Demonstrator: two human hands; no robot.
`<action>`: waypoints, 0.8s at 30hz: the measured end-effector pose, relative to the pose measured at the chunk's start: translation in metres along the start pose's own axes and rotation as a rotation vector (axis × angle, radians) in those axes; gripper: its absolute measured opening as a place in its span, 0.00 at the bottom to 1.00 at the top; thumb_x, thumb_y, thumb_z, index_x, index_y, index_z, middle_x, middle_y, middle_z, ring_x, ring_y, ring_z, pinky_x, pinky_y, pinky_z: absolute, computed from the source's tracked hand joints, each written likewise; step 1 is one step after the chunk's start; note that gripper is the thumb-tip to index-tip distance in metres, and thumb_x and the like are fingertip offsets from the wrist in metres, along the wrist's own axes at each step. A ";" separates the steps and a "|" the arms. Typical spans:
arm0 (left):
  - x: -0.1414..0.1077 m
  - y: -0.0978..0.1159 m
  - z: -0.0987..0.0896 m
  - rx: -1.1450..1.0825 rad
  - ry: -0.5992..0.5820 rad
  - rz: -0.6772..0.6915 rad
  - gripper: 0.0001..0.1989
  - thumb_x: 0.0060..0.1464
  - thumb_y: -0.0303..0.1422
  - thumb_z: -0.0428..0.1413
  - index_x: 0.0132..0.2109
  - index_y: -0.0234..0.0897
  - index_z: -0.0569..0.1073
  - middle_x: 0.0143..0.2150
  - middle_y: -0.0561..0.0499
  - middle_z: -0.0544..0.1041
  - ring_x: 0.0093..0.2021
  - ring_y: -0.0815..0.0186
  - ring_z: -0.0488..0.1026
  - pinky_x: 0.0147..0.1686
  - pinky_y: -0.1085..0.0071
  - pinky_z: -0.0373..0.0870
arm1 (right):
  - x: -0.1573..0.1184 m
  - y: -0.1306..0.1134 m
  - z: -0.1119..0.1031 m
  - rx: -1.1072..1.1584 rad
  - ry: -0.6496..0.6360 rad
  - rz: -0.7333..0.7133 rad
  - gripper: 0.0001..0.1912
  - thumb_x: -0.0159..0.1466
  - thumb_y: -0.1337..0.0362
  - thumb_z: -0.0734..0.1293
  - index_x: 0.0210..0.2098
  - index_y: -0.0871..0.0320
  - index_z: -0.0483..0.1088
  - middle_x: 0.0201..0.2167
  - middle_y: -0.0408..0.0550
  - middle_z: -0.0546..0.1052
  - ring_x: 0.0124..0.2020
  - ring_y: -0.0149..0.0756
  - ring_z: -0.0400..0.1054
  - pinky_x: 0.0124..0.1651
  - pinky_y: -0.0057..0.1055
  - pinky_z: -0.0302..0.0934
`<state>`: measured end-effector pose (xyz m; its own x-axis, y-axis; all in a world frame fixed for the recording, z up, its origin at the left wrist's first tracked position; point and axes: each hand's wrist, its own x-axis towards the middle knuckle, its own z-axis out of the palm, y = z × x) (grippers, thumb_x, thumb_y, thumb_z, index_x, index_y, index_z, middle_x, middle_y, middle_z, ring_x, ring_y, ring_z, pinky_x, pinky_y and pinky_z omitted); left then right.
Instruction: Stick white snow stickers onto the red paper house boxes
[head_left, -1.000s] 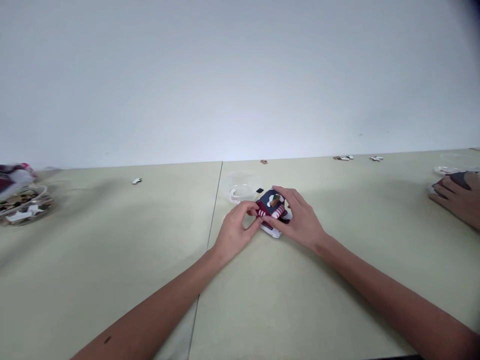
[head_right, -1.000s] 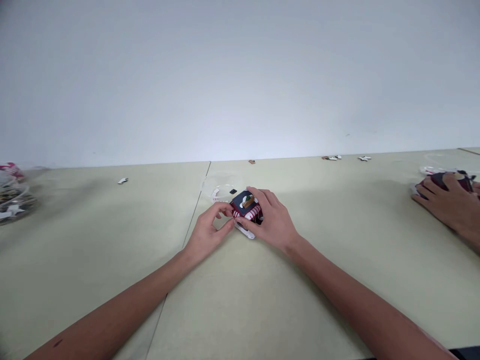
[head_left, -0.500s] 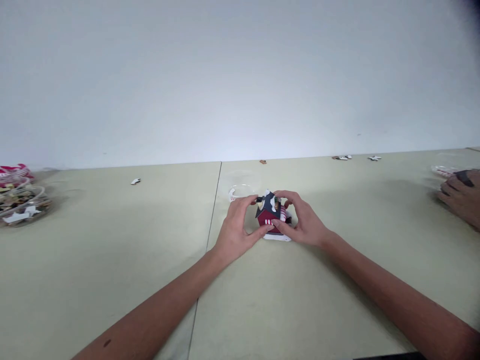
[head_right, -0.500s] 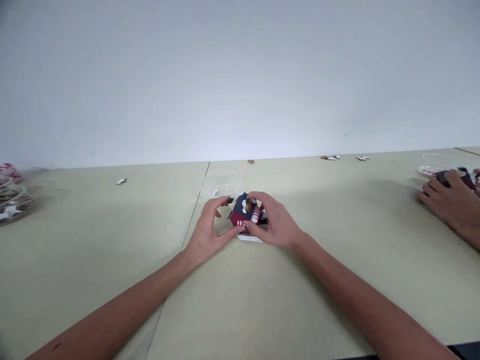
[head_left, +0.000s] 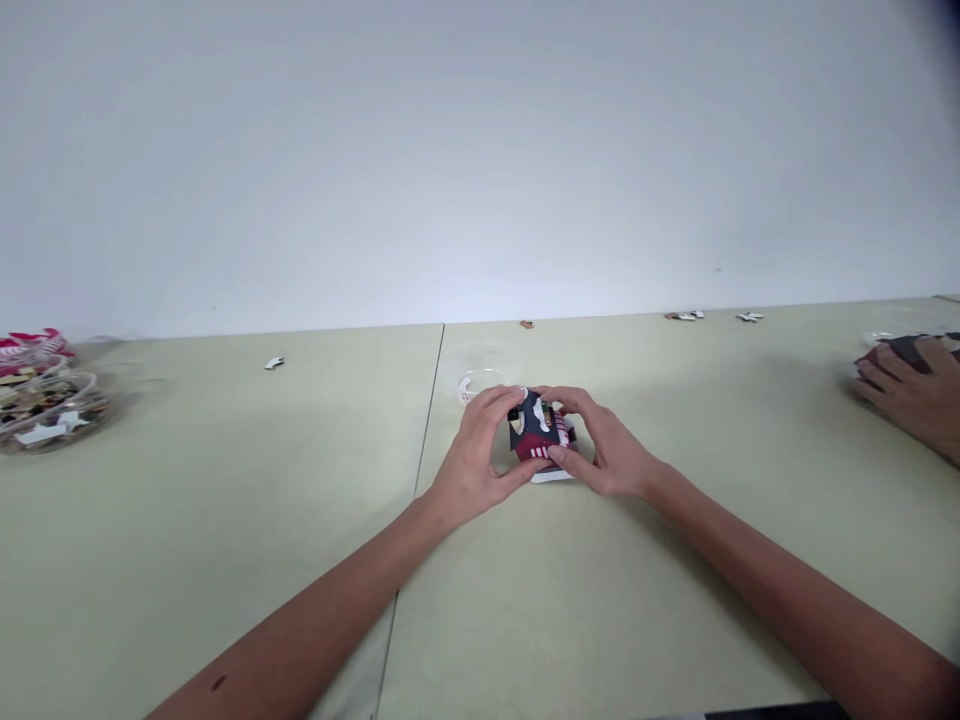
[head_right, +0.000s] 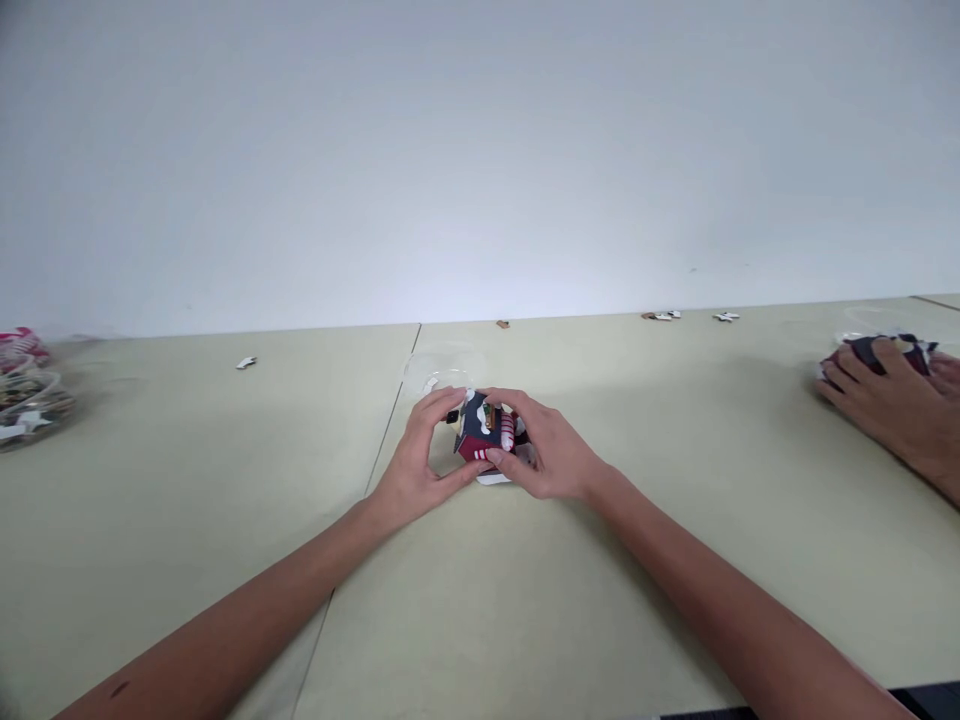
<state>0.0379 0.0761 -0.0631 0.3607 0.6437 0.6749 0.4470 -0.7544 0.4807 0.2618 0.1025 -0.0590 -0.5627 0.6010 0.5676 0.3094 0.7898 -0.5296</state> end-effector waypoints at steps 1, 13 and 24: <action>0.000 0.000 0.000 -0.001 -0.001 0.004 0.38 0.56 0.37 0.63 0.68 0.47 0.55 0.65 0.41 0.63 0.67 0.52 0.58 0.66 0.49 0.59 | 0.000 0.000 0.000 -0.002 0.000 0.000 0.31 0.66 0.57 0.66 0.65 0.52 0.53 0.60 0.57 0.69 0.55 0.49 0.71 0.56 0.48 0.67; 0.001 0.001 -0.001 0.037 -0.034 0.030 0.32 0.57 0.37 0.62 0.65 0.46 0.59 0.65 0.41 0.64 0.68 0.53 0.59 0.66 0.47 0.60 | 0.000 0.000 0.001 -0.054 0.037 0.032 0.30 0.65 0.58 0.68 0.63 0.51 0.55 0.57 0.55 0.71 0.50 0.47 0.73 0.54 0.48 0.69; -0.001 0.000 0.000 0.119 -0.121 0.112 0.36 0.58 0.35 0.60 0.69 0.48 0.53 0.72 0.42 0.57 0.73 0.50 0.51 0.68 0.43 0.55 | -0.001 -0.004 0.009 0.044 -0.015 0.032 0.32 0.66 0.56 0.68 0.64 0.51 0.53 0.58 0.56 0.71 0.51 0.48 0.73 0.53 0.48 0.70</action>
<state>0.0376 0.0752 -0.0634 0.5065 0.5726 0.6446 0.4893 -0.8065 0.3319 0.2545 0.0976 -0.0637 -0.5642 0.6239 0.5408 0.2936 0.7638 -0.5749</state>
